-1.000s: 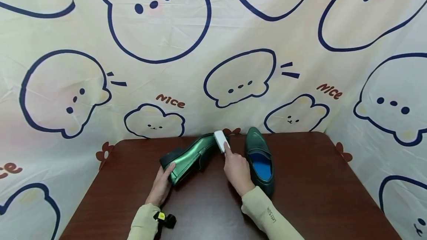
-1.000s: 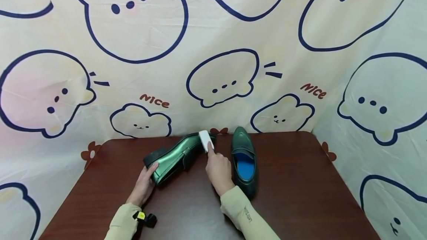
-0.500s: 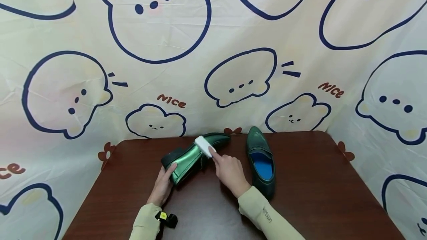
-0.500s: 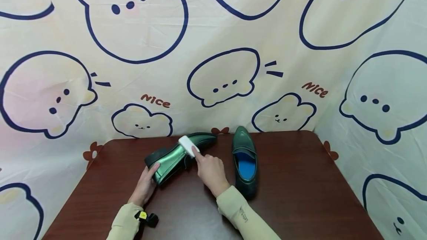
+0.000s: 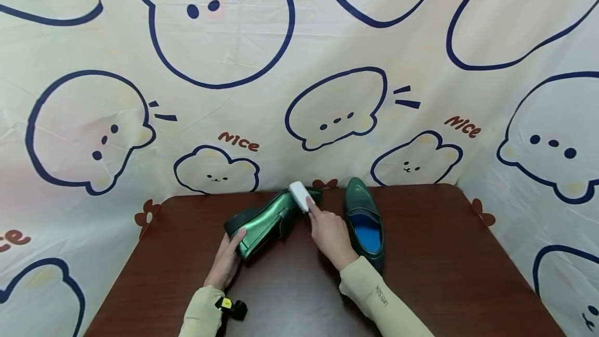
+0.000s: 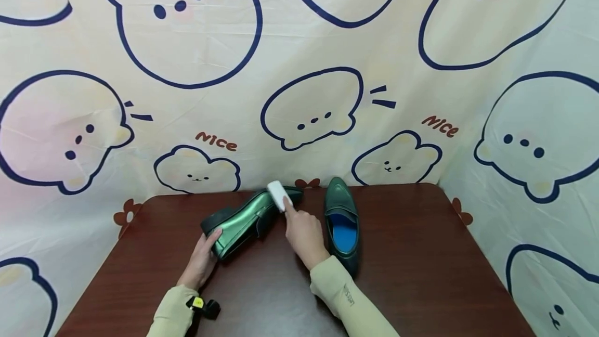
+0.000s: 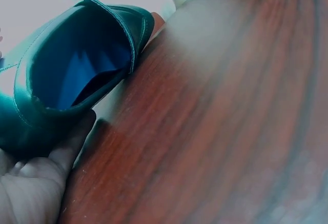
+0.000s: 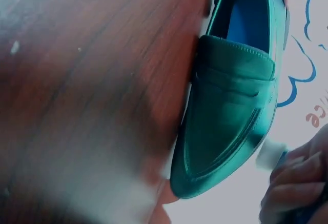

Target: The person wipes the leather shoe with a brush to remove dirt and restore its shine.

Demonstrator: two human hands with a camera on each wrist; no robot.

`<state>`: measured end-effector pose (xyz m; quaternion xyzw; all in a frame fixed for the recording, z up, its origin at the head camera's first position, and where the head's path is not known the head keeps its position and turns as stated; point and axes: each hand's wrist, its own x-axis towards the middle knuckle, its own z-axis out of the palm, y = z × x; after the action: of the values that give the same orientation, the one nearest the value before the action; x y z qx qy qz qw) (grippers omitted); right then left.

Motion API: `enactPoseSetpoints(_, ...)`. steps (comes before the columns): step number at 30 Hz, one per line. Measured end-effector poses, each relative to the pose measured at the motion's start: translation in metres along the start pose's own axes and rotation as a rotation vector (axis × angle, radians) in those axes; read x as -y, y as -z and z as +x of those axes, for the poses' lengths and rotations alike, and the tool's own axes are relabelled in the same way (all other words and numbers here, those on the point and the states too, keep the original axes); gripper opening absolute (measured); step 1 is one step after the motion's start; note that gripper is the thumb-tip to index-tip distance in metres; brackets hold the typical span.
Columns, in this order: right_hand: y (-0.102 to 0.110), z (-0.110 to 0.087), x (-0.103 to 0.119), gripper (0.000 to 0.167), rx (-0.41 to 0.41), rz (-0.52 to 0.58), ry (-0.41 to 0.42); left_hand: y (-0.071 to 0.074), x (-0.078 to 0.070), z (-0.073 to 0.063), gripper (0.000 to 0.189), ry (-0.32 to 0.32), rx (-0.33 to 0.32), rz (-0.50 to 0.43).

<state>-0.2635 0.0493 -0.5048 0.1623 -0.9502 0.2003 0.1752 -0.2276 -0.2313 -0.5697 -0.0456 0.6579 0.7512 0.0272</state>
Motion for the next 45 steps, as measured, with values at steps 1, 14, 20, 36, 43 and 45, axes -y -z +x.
enactPoseSetpoints(1, 0.0, -0.001, 0.003, 0.048, 0.014, 0.015, 0.044, 0.001, 0.0, 0.0, 0.078, 0.002, -0.002, 0.003)
enactPoseSetpoints(14, -0.014, -0.005, 0.011, 0.049, -0.076, -0.086, 0.138, 0.001, -0.002, -0.001, 0.085, 0.027, -0.002, 0.018)
enactPoseSetpoints(20, -0.012, -0.001, -0.003, 0.048, -0.136, -0.103, -0.023, -0.002, -0.002, 0.003, 0.082, 0.023, 0.013, -0.001)
enactPoseSetpoints(36, -0.009, 0.005, -0.004, 0.049, -0.02, -0.002, -0.087, -0.002, -0.002, 0.004, 0.066, 0.016, -0.02, -0.052)
enactPoseSetpoints(43, -0.009, 0.005, -0.003, 0.05, 0.007, 0.03, -0.096, -0.003, -0.006, 0.003, 0.065, 0.057, -0.035, -0.089)
enactPoseSetpoints(45, -0.008, 0.007, -0.002, 0.051, 0.009, 0.037, -0.096, -0.006, -0.009, 0.003, 0.067, 0.077, -0.062, -0.098)
